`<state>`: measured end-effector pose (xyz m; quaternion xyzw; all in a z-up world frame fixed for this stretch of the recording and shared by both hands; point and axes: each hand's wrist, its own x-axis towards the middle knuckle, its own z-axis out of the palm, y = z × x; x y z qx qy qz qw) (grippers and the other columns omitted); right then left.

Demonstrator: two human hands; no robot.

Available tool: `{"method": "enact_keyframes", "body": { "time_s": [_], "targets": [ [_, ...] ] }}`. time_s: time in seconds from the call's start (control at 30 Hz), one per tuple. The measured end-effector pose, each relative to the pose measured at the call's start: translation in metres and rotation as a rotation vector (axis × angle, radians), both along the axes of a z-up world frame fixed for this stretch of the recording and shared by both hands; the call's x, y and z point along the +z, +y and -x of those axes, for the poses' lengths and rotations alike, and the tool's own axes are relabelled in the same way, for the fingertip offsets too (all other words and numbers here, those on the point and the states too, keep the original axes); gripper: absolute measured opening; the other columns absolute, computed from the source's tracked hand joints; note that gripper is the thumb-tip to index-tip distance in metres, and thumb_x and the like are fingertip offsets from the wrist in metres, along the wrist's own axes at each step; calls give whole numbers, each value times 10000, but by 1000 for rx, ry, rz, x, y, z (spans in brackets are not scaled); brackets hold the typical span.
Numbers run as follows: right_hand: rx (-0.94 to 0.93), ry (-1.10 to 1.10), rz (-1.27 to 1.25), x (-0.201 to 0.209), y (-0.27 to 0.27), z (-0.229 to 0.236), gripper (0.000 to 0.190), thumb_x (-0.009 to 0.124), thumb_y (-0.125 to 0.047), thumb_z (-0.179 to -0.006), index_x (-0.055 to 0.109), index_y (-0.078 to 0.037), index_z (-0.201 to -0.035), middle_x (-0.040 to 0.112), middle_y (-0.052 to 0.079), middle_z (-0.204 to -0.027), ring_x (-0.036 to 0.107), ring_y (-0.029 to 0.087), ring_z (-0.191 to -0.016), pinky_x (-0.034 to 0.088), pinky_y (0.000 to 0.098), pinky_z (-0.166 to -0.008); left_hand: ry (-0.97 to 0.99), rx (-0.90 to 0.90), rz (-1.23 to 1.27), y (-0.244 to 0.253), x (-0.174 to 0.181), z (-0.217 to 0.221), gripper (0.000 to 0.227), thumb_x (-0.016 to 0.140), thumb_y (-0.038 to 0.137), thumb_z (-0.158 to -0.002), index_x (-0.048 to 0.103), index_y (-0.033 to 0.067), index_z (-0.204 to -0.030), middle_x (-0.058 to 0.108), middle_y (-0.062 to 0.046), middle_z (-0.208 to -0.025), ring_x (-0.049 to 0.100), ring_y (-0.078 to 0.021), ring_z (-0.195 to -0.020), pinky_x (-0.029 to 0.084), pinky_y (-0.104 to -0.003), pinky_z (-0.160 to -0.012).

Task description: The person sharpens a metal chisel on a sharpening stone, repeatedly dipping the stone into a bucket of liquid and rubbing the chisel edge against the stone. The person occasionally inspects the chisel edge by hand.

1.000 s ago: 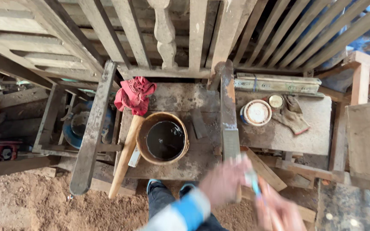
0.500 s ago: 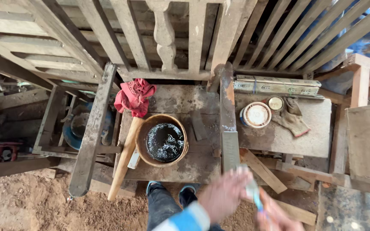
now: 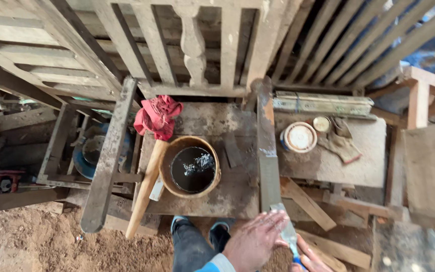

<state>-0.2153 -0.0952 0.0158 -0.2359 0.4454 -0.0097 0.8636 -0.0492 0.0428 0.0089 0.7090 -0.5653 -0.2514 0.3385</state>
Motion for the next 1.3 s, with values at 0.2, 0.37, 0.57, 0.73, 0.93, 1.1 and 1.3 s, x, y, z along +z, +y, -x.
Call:
{"method": "enact_keyframes", "body": {
  "time_s": [0.2,0.37,0.57,0.73,0.93,1.1,1.3],
  "targets": [
    [-2,-265,-231,3,-45,-65,479,509,-144,-1030,439,-161,-1503,634,46,-936,614,85,-733,536,207,-567,82,75,23,-49,-22,-89,454,583,185,-1008,562,39,-1437,517,-170,-1518,500,-327,-1399,358,-443,-1204],
    [-49,-255,-117,-6,-23,-38,485,534,-146,-1017,466,-167,-1497,647,62,-937,614,86,-703,524,196,-524,-8,-12,-8,-25,-12,-62,366,512,129,-978,693,268,-1263,586,-91,-1515,494,-334,-1422,368,-426,-1239],
    [40,-37,78,-16,-4,-8,477,526,-142,-1010,503,-165,-1486,647,76,-911,616,91,-669,513,203,-501,143,11,-143,2,5,-7,492,483,152,-1064,459,14,-1537,421,-219,-1575,379,-368,-1474,280,-492,-1222],
    [-50,-140,-181,-12,-47,-67,474,520,-139,-1003,533,-164,-1477,647,87,-889,617,96,-641,503,209,-482,-78,48,56,-49,-18,-92,507,505,24,-959,507,8,-1466,481,-187,-1561,441,-302,-1455,320,-438,-1218],
    [-77,-304,-188,-14,-19,-28,433,485,-133,-1070,475,-148,-1503,645,109,-990,641,140,-769,542,253,-606,-130,-11,43,-13,-11,-42,488,586,95,-814,640,146,-1296,556,-164,-1510,470,-362,-1452,330,-447,-1236],
    [-2,-82,20,-19,0,-6,432,463,-126,-1105,436,-132,-1536,641,127,-1047,657,167,-831,558,276,-670,67,-41,-94,3,1,-1,449,544,120,-1042,533,-11,-1472,527,-224,-1506,475,-372,-1434,307,-489,-1249],
    [-23,-519,-388,-20,-55,-65,432,437,-117,-1147,390,-113,-1576,636,149,-1115,675,200,-905,578,305,-745,-40,78,31,-59,-25,-96,495,526,152,-982,538,56,-1467,511,-154,-1535,484,-318,-1426,362,-451,-1202]
  ]
}}
